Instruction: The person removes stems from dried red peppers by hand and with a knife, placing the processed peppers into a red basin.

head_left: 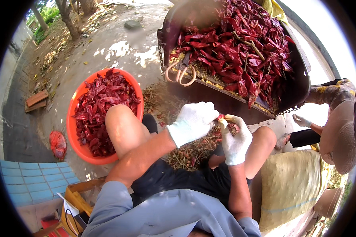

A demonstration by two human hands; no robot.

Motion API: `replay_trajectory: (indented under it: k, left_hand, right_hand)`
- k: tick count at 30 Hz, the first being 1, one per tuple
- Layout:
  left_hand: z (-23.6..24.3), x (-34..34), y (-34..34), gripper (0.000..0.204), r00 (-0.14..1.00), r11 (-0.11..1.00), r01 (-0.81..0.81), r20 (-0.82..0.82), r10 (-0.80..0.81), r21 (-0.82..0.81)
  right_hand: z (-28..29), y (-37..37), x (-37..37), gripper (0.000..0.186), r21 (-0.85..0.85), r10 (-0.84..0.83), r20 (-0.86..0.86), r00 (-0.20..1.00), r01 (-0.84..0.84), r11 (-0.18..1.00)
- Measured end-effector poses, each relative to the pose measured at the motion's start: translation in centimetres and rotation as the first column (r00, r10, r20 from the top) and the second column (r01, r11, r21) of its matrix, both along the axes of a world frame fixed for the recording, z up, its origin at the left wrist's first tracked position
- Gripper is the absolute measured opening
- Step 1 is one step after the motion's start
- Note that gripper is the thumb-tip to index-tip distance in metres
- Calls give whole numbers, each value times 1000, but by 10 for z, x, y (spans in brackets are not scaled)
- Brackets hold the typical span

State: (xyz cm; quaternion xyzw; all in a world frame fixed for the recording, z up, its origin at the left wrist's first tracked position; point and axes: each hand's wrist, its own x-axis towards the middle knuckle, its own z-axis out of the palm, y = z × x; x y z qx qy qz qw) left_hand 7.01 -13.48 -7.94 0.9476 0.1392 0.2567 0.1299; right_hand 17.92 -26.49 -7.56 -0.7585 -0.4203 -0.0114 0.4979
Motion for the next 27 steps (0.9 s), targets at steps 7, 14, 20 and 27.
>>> replay_trajectory:
  k: [7, 14, 20, 27]
  left_hand:
    - [-1, -2, -1, 34, 993, 932, 110, -3, -119, -345]
    - [-7, 2, -3, 33, 973, 905, 157, -94, -210, -396]
    - [-5, 3, -6, 20, 976, 928, 213, 96, -193, -304]
    - [0, 2, -6, 17, 927, 766, 340, 331, -177, -545]
  right_hand:
    - [3, -10, 11, 19, -75, 159, 69, 985, -154, 985]
    - [15, -16, 6, 22, -53, 199, 258, 945, -192, 980]
    - [23, -13, -4, 13, 52, 49, -758, 650, -15, 999]
    - [-19, -10, 33, 22, 545, 576, -803, -151, 202, 813]
